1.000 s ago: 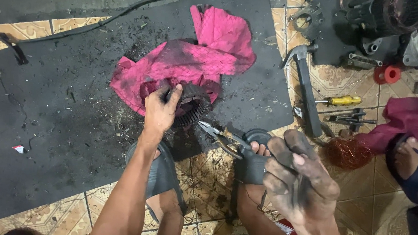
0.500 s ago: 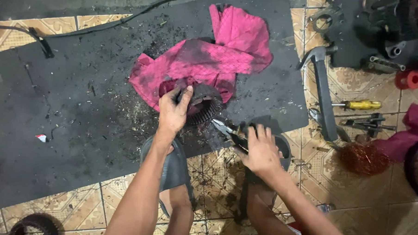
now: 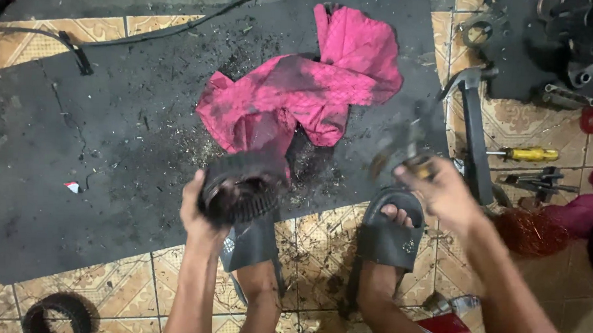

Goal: The person uses pliers to scrape and clean a small mechanical part placed on a pink cloth. The person repeatedly scrapes the part's surface and rotates it to access different areas, then sets the pliers down at the end.

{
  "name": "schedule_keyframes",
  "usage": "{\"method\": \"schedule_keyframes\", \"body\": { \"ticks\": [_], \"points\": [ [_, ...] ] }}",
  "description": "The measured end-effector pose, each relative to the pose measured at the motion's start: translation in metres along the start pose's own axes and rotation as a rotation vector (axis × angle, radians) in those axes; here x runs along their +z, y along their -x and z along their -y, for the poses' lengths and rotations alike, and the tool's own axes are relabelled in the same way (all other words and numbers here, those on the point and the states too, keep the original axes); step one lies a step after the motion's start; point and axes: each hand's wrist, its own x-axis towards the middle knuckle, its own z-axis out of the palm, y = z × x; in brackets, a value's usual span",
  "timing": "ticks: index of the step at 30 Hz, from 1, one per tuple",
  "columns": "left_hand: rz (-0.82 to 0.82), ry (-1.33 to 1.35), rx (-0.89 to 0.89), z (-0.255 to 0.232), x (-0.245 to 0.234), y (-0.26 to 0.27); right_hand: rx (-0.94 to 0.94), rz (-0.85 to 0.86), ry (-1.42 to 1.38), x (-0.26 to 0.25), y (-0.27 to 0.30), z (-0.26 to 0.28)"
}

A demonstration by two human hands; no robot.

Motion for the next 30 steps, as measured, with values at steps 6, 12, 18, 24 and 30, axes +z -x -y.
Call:
{"method": "schedule_keyframes", "body": {
  "ticks": [6, 12, 18, 24, 30],
  "points": [
    [0.040, 0.058, -0.072, 0.012, -0.050, 0.010, -0.444, -0.101, 0.010, 0.009, -0.052, 0.028],
    [0.122, -0.003, -0.051, 0.044, -0.082, 0.024, -0.799, -0.164, 0.898, 0.069, -0.170, -0.020],
    [0.039, 0.060, -0.144, 0.029, -0.037, 0.034, -0.589, -0.020, 0.807, 0.051, -0.106, -0.049],
    [0.164, 0.144, -0.114, -0.007, -0.022, 0.022, -0.227, 0.547, 0.796, -0.012, 0.016, -0.052],
    [-0.133, -0.220, -0.304, 0.002, -0.019, -0.014, -0.369, 0.334, 0.762, -0.026, 0.012, -0.080]
  ]
}}
